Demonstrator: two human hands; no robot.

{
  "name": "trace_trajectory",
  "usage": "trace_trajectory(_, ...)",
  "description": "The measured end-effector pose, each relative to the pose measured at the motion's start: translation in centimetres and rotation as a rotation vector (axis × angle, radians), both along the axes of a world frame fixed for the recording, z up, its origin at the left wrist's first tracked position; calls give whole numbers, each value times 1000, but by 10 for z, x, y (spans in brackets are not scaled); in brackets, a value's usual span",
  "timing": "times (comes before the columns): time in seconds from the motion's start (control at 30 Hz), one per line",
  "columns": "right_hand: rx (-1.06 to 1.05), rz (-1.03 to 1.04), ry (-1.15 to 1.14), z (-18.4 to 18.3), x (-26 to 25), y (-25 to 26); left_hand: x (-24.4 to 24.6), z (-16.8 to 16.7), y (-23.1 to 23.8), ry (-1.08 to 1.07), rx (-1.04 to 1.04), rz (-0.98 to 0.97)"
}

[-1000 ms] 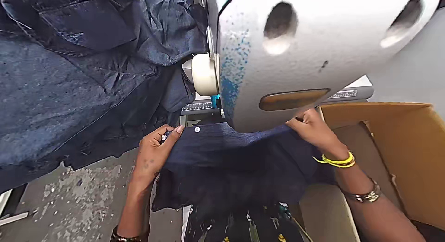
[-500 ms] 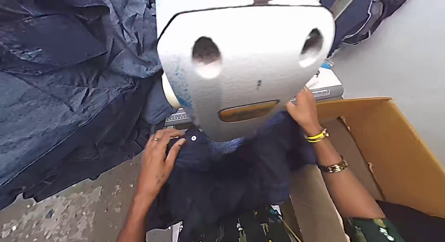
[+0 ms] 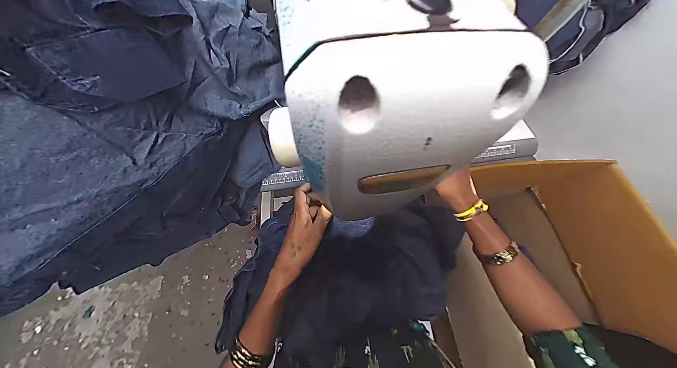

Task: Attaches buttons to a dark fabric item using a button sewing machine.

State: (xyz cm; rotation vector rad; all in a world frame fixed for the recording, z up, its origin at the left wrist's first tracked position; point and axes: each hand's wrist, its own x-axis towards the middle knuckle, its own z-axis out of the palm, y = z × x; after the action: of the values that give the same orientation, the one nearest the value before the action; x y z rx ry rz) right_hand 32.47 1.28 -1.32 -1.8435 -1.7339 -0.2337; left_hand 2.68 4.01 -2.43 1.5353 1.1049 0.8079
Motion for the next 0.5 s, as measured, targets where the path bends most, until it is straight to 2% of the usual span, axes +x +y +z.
trace_trajectory(0.1,130,-14,161,4,-7,-7,2,3,3,20,8,37)
trace_trajectory(0.2,118,64,269,22,-22,-10,2,4,6,129,61,50)
trace_trajectory(0.3,217,159,61,29,-46,-14,-3,10,-2,289,303,36)
trace_trajectory(0.37,352,299,-145,26,-64,-19,-13,21,-13,279,479,-91)
trace_trajectory(0.43,384,483,-278,23,-87,-23,-20,30,-25,231,495,-217)
trace_trajectory(0.5,360,559,-292,25,-99,-17,-20,31,-32,267,525,-203)
